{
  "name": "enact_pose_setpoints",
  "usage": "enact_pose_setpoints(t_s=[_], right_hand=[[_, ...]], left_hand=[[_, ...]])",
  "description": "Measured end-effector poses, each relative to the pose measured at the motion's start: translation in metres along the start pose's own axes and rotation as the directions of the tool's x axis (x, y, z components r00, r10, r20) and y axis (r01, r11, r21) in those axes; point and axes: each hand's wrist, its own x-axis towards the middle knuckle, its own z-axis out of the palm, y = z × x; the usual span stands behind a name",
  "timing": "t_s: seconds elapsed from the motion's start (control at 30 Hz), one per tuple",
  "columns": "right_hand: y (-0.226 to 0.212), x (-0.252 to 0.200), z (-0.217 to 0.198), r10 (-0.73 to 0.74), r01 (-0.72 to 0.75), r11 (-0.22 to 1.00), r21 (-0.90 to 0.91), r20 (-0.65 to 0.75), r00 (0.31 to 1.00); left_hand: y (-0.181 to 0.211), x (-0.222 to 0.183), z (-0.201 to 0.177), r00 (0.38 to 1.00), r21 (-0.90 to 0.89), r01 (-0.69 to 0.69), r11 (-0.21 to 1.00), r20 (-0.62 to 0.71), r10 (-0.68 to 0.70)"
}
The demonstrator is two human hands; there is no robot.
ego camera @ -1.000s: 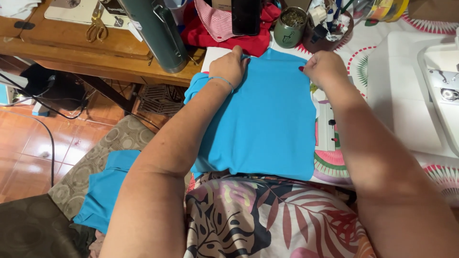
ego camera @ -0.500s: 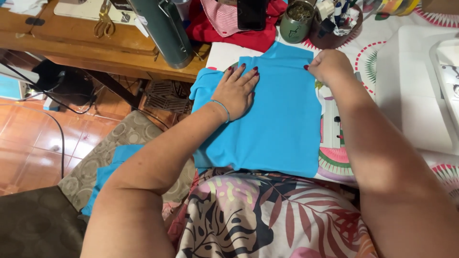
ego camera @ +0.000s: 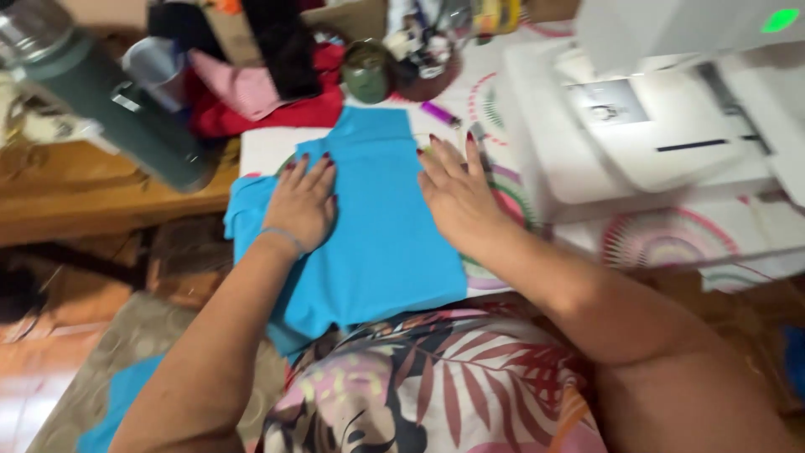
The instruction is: The person is preparing a piece of blue fabric and stabilizer inside an embroidery hoop for machine embroidery.
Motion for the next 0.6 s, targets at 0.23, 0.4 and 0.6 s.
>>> enact_pose_setpoints(t_s=[0.23,0.4,0.6], right_hand=[[0.145,-0.136,-0.102,0.378,-0.381,0.924,-0.043,-0.067,0.924],[0.160,-0.197,-0.120,0.511,-0.513,0.858,0.004,0.079,0.856],[0.089,-0.187,-0.152,0.342,-0.410,0.905,0.111,0.382,0.858]], left_hand=[[0.003,0.004,0.005,0.996,-0.007,0.077,0.997,0.045,-0.076],[0.004,-0.001,-0.018,0.996,-0.222,0.034,0.974,0.086,-0.015],[-0.002,0.004,0.011,0.997,-0.178,-0.017,0.984,-0.074,0.004]])
